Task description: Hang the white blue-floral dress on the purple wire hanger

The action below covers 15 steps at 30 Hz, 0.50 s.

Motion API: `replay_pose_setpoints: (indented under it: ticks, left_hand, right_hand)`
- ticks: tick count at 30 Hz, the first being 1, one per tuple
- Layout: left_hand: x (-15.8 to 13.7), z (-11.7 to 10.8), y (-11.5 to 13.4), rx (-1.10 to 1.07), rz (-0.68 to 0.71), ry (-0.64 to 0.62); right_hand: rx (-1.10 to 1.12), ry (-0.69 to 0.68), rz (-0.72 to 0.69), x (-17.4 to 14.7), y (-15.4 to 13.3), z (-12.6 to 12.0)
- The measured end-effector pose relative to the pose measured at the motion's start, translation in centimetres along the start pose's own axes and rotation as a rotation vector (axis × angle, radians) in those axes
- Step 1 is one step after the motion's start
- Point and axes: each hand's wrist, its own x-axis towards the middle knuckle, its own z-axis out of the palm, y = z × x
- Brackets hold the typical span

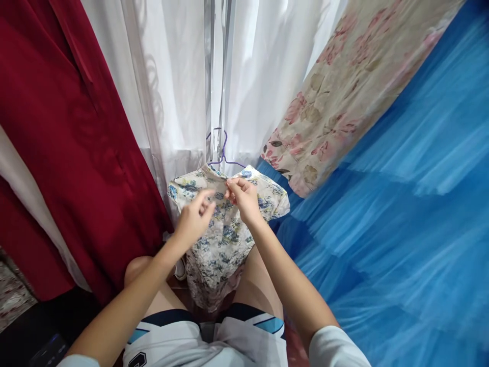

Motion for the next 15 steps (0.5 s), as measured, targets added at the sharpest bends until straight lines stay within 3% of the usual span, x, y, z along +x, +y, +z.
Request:
replay_pose_setpoints:
  ticks: [1,3,7,11,15]
  left_hand:
    - [2.0,-0.8,0.4,-0.008,0.072,0.064]
    - [5.2,-1.7,1.0,0.019,0.190,0.053]
    - [7.9,-1.0,1.4,-0.003,0.278,0.019]
    - [8.5,-1.2,0.4,-0.086,0.216,0.248]
    - [9.4,-3.6,-4.5,-0.252,-0.008,0.557]
  right_hand:
    - [-0.025,-0.018,-0.023,-0.2,-0.2,-0.1]
    - [-0.067,-0.048,-0.069,-0.3,-0.6,-0.2]
    - [-0.184,-0.021,-0.124,0.2,0.0,-0.5]
    - [-0.244,0.041,-0.079,0.2,2.4,-1.2]
    - [-0.200,-0.001,0.017,-1.4,4.2,-2.4]
